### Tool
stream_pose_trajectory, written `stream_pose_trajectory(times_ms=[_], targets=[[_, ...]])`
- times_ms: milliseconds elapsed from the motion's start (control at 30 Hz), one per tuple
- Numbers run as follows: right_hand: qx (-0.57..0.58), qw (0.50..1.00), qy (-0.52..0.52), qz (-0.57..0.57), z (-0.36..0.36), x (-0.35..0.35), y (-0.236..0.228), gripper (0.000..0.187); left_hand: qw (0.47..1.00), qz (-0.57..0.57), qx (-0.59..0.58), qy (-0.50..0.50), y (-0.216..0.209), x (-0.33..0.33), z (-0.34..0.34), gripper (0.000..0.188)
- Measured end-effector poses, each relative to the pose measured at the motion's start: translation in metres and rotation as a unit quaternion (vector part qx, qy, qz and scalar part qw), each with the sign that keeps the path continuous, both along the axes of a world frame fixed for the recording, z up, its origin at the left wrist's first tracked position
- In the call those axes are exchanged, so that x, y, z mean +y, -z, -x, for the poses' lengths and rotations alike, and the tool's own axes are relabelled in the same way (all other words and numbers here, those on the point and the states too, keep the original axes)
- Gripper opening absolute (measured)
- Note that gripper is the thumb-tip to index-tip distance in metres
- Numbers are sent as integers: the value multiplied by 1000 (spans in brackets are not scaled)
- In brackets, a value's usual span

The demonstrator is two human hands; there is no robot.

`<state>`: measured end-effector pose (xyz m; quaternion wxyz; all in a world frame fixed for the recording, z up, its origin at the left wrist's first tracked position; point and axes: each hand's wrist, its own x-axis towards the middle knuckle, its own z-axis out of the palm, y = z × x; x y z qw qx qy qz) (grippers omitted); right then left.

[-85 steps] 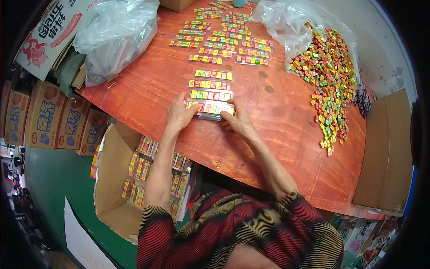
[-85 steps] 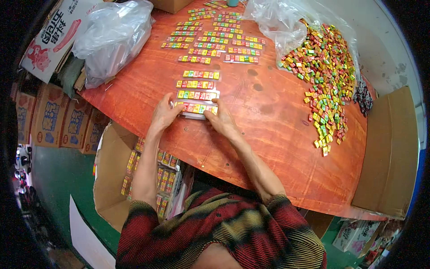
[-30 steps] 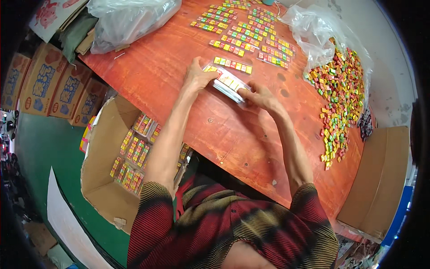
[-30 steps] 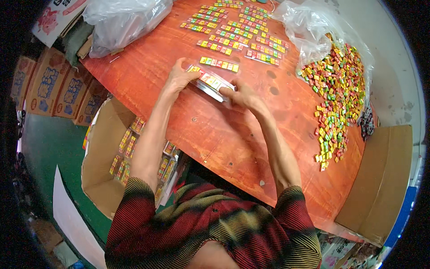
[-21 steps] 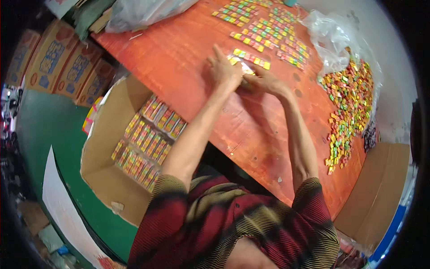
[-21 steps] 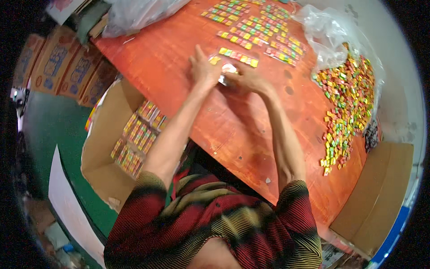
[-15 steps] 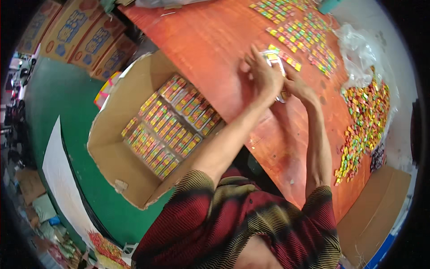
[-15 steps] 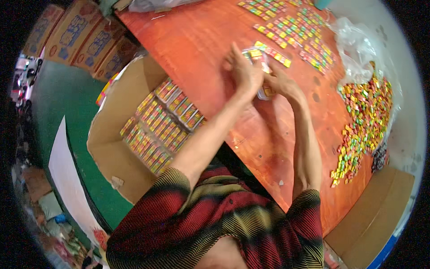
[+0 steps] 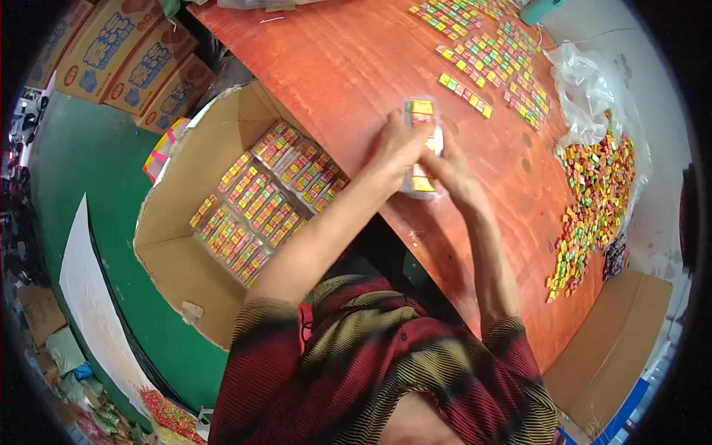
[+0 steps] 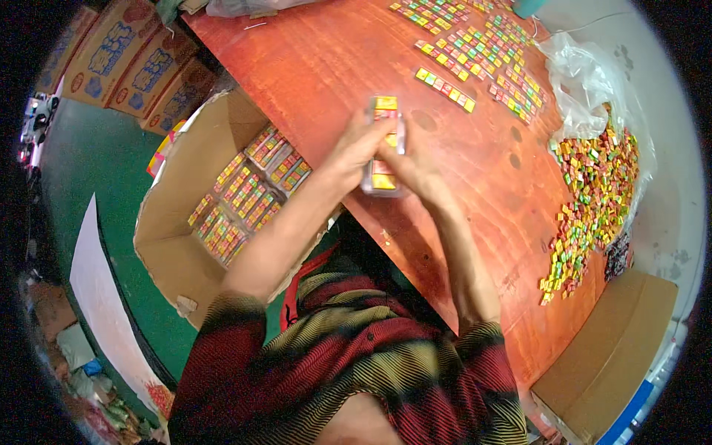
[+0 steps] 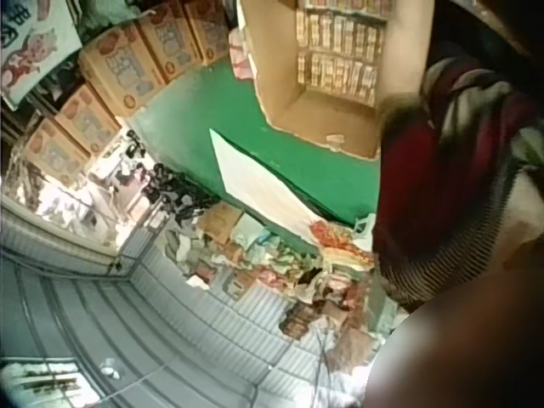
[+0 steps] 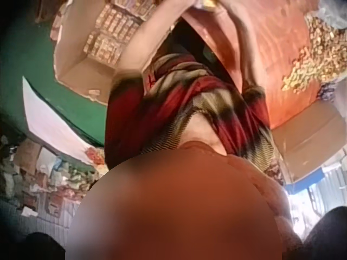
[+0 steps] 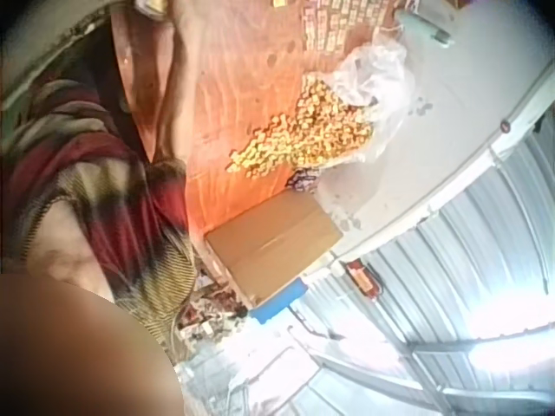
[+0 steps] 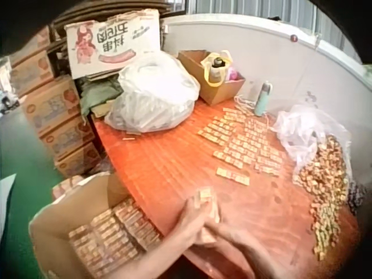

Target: Organizing small colorful rectangular items into stacks and packing them into a large cardboard box.

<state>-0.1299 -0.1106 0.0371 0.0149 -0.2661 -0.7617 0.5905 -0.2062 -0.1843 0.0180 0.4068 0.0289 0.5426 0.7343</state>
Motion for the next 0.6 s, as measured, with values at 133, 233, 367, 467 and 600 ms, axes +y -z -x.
stream_pose_trajectory(times_ms=[133,233,367,467,600], targets=[[35,993,-104,-33,20,-30,-2,82,997,-45,-34,45,-26,-52,19,29],[42,985,-160,-38,38,-49,0,87,996,-78,-20,25,-29,-85,31,24],[14,976,-172,133,55,-69,-16,81,987,-102,-110,58,-24,-125,61,25],[-1,976,-146,160,58,-71,-18,79,988,-108,-97,44,-7,-151,80,30],[71,977,-112,164,28,-51,-18,64,994,-94,-23,50,44,-200,115,40]])
